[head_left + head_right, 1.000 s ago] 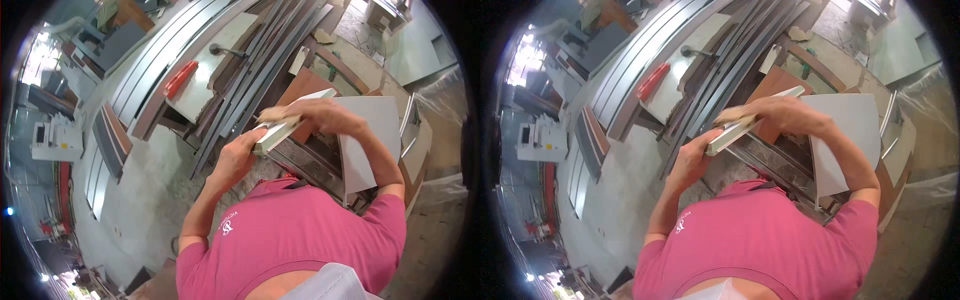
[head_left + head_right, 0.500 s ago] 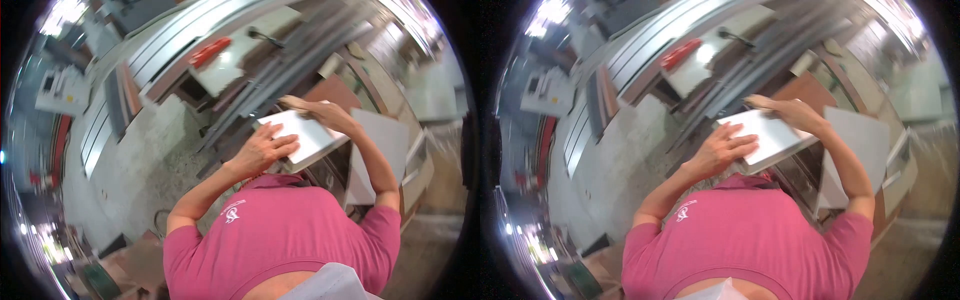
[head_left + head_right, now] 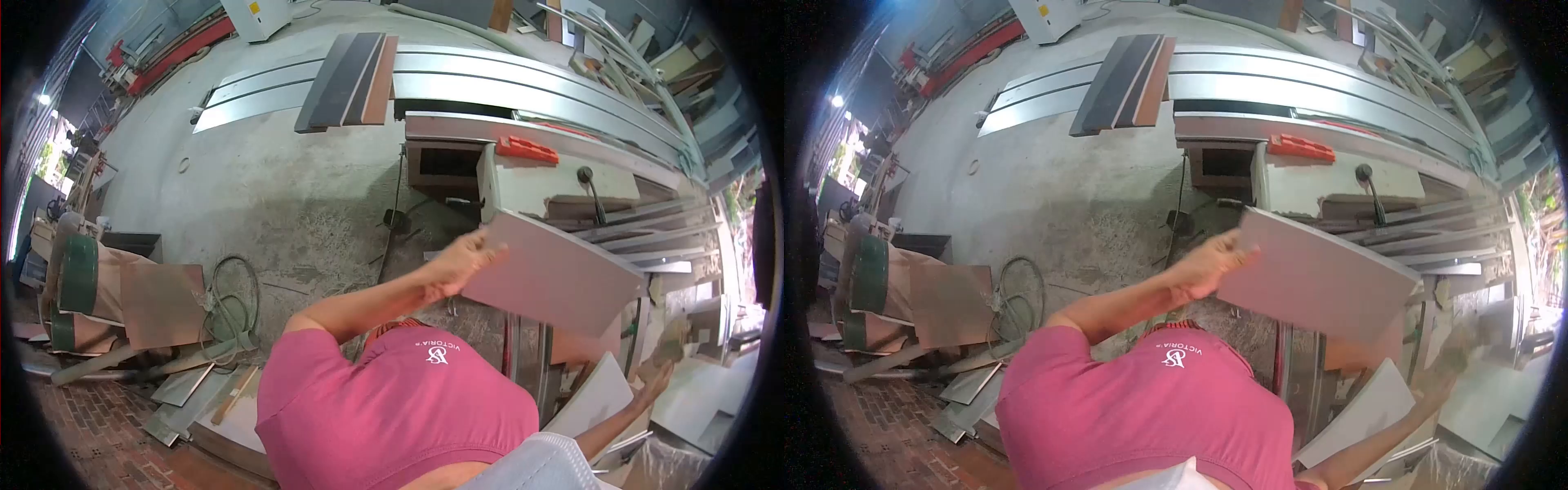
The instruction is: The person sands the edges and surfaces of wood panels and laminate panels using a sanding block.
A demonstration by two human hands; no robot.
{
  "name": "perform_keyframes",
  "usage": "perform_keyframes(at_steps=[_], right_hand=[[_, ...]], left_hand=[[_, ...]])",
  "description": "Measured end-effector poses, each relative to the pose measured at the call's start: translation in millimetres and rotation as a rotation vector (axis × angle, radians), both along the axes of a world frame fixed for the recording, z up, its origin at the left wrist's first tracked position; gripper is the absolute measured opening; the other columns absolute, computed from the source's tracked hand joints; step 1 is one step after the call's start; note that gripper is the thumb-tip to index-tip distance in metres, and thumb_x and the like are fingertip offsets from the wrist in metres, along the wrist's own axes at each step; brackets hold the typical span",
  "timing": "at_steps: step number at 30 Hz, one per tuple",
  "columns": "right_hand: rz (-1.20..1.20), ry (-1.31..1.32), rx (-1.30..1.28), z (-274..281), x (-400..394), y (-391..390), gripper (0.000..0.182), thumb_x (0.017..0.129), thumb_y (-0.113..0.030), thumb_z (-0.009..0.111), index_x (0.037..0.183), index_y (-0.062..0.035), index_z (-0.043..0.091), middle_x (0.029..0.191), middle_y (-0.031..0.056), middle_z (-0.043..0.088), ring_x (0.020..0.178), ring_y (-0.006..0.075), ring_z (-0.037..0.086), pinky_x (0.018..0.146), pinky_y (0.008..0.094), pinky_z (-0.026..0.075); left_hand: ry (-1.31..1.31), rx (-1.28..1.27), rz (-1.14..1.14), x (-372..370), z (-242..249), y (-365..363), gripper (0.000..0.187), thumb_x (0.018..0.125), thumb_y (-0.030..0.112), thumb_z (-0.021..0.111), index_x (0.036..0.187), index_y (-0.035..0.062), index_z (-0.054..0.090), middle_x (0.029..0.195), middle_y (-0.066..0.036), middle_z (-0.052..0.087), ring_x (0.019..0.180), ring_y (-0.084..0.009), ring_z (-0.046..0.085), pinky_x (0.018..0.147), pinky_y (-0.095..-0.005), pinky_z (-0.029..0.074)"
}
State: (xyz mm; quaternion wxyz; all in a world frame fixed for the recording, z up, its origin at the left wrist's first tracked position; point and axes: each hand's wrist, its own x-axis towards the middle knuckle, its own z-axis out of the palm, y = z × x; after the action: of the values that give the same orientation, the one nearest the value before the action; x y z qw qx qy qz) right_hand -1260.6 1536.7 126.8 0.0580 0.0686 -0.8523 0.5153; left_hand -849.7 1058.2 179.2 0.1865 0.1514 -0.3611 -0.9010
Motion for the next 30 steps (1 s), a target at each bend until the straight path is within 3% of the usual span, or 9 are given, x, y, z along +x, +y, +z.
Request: perform_keyframes(at_steps=[4, 5, 7, 12, 15, 18, 21, 24, 30], right_hand=[[-0.091, 0.109, -0.089, 30, 101, -65, 0.064, 0.090, -0.040, 0.045, 0.131, 0.0072, 0.031, 0.133, 0.0211, 0.034, 0.121, 0.0299, 0.037, 0.101, 0.0367, 0.028], [-0.123, 0.093, -0.128, 33, 114, -76, 0.059, 0.092, -0.037, 0.043, 0.131, 0.0064, 0.032, 0.133, 0.0220, 0.034, 0.122, 0.0292, 0.035, 0.102, 0.0365, 0.027], [-0.143, 0.083, -0.130, 33, 129, -81, 0.064, 0.090, -0.038, 0.046, 0.132, 0.0072, 0.029, 0.133, 0.0219, 0.034, 0.120, 0.0299, 0.037, 0.100, 0.0376, 0.031], [-0.225, 0.047, -0.179, 26, 166, -90, 0.069, 0.088, -0.040, 0.050, 0.134, 0.0062, 0.026, 0.132, 0.0225, 0.035, 0.118, 0.0305, 0.041, 0.094, 0.0380, 0.038], [-0.334, -0.084, -0.248, 27, 193, -92, 0.066, 0.090, -0.039, 0.046, 0.134, 0.0062, 0.026, 0.133, 0.0212, 0.034, 0.117, 0.0294, 0.041, 0.095, 0.0373, 0.037], [-0.332, -0.116, -0.262, 21, 215, -75, 0.067, 0.089, -0.040, 0.048, 0.133, 0.0060, 0.028, 0.134, 0.0214, 0.033, 0.118, 0.0302, 0.040, 0.096, 0.0380, 0.036], [-0.501, 0.030, 0.015, 17, 244, -68, 0.060, 0.091, -0.042, 0.043, 0.131, 0.0010, 0.035, 0.126, 0.0170, 0.045, 0.110, 0.0266, 0.047, 0.092, 0.0363, 0.038], [-0.546, 0.029, 0.085, 23, 269, -70, 0.054, 0.091, -0.040, 0.041, 0.127, -0.0001, 0.040, 0.119, 0.0148, 0.049, 0.103, 0.0245, 0.050, 0.087, 0.0349, 0.041], [-0.627, -0.127, 0.316, 63, 341, -101, 0.045, 0.093, -0.036, 0.037, 0.120, -0.0025, 0.049, 0.105, 0.0103, 0.057, 0.089, 0.0204, 0.057, 0.076, 0.0322, 0.046]], left_hand=[[0.049, 0.109, 0.297, 35, 0, -100, 0.040, 0.087, 0.023, 0.056, 0.119, 0.0002, 0.045, 0.114, -0.010, 0.054, 0.104, -0.0173, 0.053, 0.089, -0.0299, 0.045], [0.143, 0.051, 0.308, 42, 4, -127, 0.042, 0.088, 0.022, 0.054, 0.121, -0.0002, 0.042, 0.119, -0.012, 0.051, 0.109, -0.0208, 0.050, 0.095, -0.0336, 0.042], [0.154, 0.233, 0.609, 42, -8, -193, 0.041, 0.091, 0.021, 0.048, 0.122, -0.0029, 0.039, 0.123, -0.014, 0.048, 0.114, -0.0264, 0.046, 0.100, -0.0425, 0.037], [0.124, 0.259, 0.855, 60, -85, -413, 0.035, 0.092, 0.023, 0.046, 0.120, 0.0034, 0.043, 0.116, -0.013, 0.053, 0.106, -0.0293, 0.052, 0.088, -0.0500, 0.045], [0.115, 0.324, 0.979, 67, -106, -485, 0.037, 0.092, 0.032, 0.042, 0.122, 0.0085, 0.043, 0.123, -0.011, 0.047, 0.111, -0.0343, 0.047, 0.086, -0.0627, 0.038], [0.096, 0.385, 1.023, 70, -129, -544, 0.041, 0.092, 0.032, 0.042, 0.125, 0.0080, 0.039, 0.124, -0.014, 0.046, 0.112, -0.0360, 0.045, 0.085, -0.0639, 0.037], [0.054, 0.402, 1.030, 67, -141, -571, 0.043, 0.091, 0.030, 0.044, 0.127, 0.0077, 0.037, 0.126, -0.015, 0.044, 0.112, -0.0365, 0.045, 0.085, -0.0640, 0.037], [0.000, 0.369, 1.009, 60, -143, -590, 0.046, 0.090, 0.028, 0.046, 0.129, 0.0071, 0.035, 0.128, -0.016, 0.042, 0.113, -0.0364, 0.044, 0.086, -0.0618, 0.037], [-0.446, 0.129, 0.701, 72, -120, -647, 0.050, 0.089, 0.027, 0.049, 0.130, 0.0051, 0.032, 0.127, -0.019, 0.042, 0.115, -0.0346, 0.043, 0.089, -0.0549, 0.039]])
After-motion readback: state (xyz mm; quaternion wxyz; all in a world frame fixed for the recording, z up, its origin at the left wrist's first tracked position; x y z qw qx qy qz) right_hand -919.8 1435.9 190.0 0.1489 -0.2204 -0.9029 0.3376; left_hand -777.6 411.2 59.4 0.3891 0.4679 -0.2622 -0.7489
